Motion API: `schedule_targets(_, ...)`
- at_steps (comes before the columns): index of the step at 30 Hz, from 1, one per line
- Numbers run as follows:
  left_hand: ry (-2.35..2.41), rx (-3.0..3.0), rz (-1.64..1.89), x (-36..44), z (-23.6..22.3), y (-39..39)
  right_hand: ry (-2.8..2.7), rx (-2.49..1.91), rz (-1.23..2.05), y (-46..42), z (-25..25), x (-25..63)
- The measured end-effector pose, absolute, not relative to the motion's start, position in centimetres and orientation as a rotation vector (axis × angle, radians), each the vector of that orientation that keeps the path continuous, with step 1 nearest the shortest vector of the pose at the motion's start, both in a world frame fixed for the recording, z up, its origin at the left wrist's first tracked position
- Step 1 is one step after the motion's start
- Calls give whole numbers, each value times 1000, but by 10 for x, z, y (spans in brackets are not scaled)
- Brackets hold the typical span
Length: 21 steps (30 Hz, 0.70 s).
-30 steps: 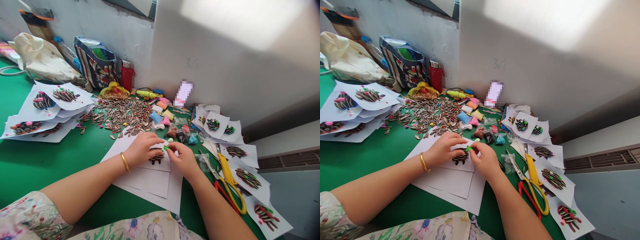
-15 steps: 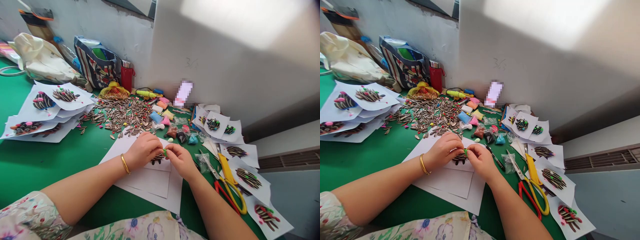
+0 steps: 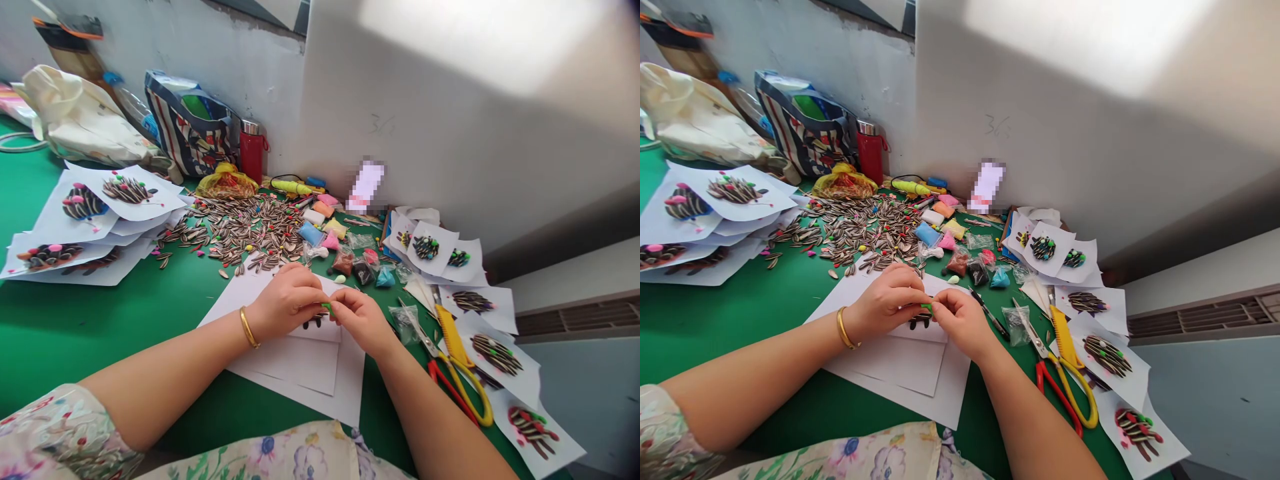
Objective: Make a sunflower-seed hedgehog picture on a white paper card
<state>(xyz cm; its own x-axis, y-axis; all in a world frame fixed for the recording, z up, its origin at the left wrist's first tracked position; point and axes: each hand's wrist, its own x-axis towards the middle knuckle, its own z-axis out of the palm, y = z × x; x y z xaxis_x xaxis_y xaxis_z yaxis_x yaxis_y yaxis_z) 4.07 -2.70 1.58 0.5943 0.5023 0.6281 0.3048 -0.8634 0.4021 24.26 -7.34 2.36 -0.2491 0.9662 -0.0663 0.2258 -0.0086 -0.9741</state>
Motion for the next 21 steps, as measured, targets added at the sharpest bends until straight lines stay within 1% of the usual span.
schedule_targets(14, 678, 2578, 1118, 42, 18, -29, -1523, -1247, 1302, -74, 22, 242)
schedule_targets(21, 716, 2640, 991, 41, 20, -29, -1487, -1220, 1327, -74, 21, 242)
